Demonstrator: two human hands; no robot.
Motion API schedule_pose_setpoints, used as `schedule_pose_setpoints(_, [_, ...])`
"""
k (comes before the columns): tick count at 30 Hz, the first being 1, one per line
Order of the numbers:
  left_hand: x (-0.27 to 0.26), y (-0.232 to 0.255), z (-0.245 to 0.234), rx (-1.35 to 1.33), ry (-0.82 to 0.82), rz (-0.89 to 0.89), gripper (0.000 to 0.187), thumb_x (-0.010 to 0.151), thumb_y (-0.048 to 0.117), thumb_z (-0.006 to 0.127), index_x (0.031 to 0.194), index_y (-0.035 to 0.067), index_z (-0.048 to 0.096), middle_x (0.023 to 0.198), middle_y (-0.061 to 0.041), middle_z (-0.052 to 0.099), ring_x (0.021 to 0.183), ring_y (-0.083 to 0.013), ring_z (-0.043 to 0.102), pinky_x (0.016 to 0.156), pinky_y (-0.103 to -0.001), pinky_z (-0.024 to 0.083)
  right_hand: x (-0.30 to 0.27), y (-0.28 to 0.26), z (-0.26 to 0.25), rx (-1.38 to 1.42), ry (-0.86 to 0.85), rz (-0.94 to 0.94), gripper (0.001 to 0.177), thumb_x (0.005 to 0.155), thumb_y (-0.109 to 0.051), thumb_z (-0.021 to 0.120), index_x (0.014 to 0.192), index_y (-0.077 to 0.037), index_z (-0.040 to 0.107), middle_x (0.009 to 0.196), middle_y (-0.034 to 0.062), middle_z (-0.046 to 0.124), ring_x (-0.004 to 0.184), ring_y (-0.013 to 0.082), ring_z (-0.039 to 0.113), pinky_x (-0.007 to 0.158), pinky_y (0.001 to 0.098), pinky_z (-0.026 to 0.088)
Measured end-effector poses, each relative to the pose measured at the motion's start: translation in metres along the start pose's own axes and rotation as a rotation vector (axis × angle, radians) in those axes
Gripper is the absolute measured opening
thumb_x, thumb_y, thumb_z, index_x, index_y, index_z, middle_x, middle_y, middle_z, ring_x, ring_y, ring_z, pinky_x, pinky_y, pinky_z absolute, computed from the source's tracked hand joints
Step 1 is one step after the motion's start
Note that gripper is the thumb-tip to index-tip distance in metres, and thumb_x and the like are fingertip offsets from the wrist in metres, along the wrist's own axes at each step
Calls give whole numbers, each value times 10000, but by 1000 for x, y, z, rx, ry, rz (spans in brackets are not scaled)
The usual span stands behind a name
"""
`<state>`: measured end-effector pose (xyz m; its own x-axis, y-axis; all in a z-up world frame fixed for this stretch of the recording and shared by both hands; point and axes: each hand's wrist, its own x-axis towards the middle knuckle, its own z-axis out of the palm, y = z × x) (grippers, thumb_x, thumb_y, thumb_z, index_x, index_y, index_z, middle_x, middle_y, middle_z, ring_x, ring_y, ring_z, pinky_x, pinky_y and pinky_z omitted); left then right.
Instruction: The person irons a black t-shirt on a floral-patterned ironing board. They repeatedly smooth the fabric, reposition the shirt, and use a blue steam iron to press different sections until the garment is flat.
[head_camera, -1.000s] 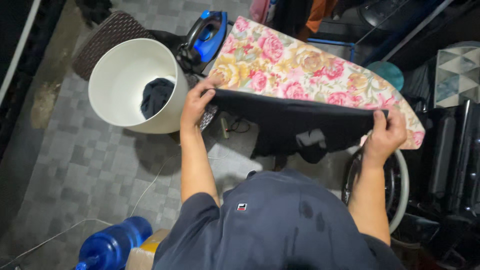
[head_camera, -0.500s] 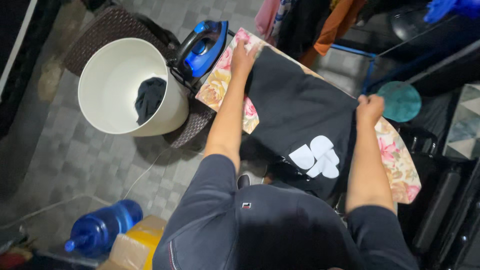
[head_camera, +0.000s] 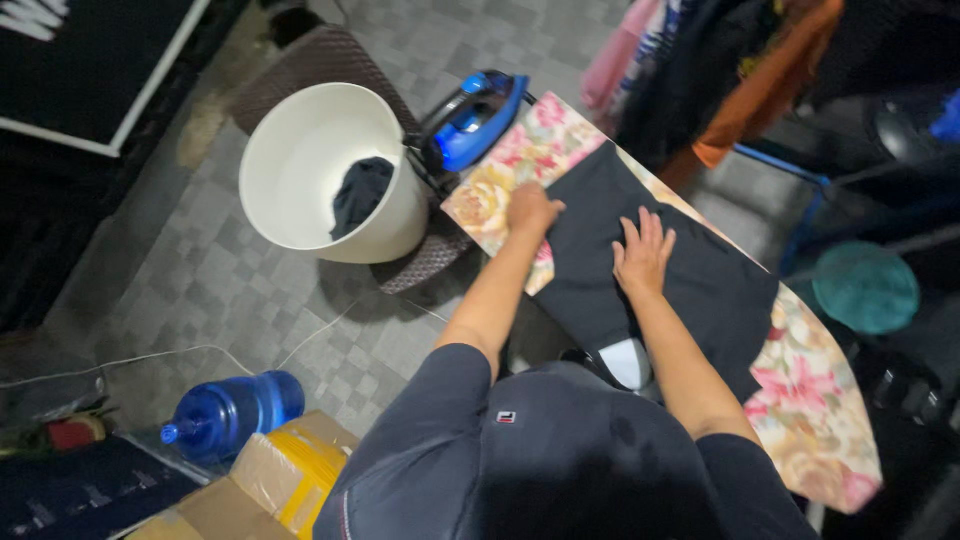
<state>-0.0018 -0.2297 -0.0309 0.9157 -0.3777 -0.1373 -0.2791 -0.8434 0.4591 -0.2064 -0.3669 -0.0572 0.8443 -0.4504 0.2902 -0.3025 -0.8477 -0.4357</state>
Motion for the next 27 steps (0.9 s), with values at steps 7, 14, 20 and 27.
schedule_pose_setpoints(7, [35,30,8,-138,-269,-171,625,786,427,828,1244,59,612,1192,-217,693,1126,-403,662,923,-509,531,-3,12,22,-78,-47,84,583,978,-320,659,1494,-84,525,1630,207,398,1525,421,310,1216,684,159])
schedule_pose_setpoints(14, [41,5,33,-165,-113,118,301,939,321,671,1161,118,648,1063,-219,735,1013,-439,687,857,-563,518,15,-15,24,-129,-74,189,701,1000,-478,596,1578,-111,445,1649,216,342,1519,465,260,1178,724,134])
schedule_pose_setpoints(20, [57,-23,-7,-102,-95,158,258,996,332,636,1188,161,617,966,-223,734,950,-432,697,830,-560,516,42,-42,23,-183,-184,230,738,959,-525,596,1573,-155,422,1671,184,270,1538,458,158,1147,753,53])
schedule_pose_setpoints(27, [76,-32,-62,-201,339,561,221,846,185,751,1019,123,628,1028,-102,644,1038,-343,597,880,-482,457,67,-66,63,-161,-110,132,659,974,-439,631,1540,-142,469,1685,184,285,1559,434,177,1183,728,61])
